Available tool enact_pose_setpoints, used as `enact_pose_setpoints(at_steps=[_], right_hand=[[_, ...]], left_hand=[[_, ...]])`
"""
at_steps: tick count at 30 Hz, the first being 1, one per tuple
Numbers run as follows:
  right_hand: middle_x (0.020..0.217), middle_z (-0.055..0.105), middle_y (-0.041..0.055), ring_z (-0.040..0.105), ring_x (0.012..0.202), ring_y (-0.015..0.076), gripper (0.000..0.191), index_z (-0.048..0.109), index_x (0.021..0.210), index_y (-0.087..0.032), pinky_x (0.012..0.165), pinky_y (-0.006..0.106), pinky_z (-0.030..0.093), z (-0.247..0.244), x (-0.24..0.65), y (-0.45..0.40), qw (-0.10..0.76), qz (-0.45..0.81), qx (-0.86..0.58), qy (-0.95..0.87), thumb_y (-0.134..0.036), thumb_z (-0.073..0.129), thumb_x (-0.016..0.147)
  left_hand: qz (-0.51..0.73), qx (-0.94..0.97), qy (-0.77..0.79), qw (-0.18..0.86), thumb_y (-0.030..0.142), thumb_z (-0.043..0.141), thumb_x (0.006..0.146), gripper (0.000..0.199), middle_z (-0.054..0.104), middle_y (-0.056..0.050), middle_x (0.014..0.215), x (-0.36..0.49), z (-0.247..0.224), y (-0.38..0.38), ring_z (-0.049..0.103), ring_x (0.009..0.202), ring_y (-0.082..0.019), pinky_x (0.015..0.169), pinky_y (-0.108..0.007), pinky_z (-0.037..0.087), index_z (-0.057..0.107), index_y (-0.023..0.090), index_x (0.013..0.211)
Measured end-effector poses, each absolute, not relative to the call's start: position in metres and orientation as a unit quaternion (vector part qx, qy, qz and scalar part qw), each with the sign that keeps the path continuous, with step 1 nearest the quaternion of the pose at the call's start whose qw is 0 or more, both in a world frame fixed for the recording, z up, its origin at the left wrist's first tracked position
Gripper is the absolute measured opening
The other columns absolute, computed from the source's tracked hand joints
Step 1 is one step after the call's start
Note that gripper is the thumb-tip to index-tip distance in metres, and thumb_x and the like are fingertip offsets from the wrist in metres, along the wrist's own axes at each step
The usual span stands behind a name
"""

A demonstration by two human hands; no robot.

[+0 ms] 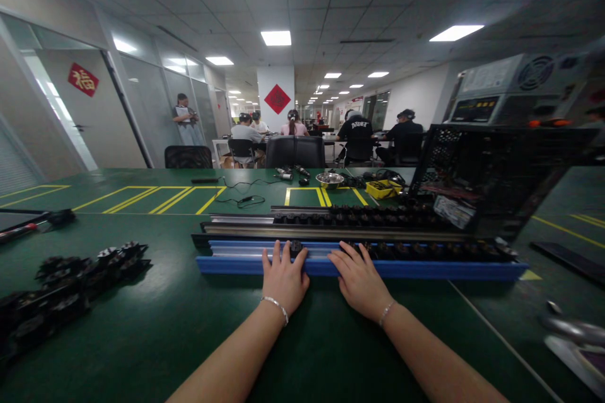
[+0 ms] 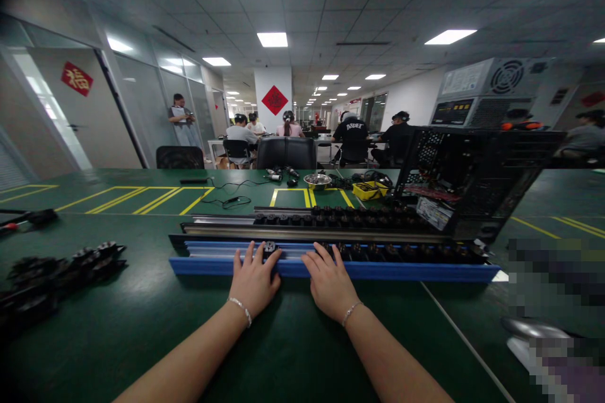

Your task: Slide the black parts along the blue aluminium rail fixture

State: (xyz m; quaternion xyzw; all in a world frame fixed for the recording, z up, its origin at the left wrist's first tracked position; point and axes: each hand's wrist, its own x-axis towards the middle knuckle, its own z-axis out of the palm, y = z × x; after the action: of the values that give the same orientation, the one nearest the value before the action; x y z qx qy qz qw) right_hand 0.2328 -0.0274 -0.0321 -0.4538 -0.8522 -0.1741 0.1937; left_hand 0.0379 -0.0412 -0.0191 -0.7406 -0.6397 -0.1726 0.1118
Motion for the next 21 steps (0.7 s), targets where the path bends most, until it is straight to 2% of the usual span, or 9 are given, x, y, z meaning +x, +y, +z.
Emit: enact_pose_setpoints(at_steps=[21], right_hand=[[0.125,0.053,0.0044,0.028,0.129,0.0216,0.043,0.049,0.123,-0.021,0.109,0.046,0.005,-0.032,0.232,-0.027,0.206,-0.153,-0.455,-0.853,-0.021,0.045,0.08]], left_hand=[[-0.18,-0.721,-0.655,0.134,0.05,0.037,0.083,0.041,0.054,-0.005,0.127,0.021,-0.013,-0.036,0.035,0.126,-0.031,0.104,-0.05,0.016,0.054,0.038,0.117]])
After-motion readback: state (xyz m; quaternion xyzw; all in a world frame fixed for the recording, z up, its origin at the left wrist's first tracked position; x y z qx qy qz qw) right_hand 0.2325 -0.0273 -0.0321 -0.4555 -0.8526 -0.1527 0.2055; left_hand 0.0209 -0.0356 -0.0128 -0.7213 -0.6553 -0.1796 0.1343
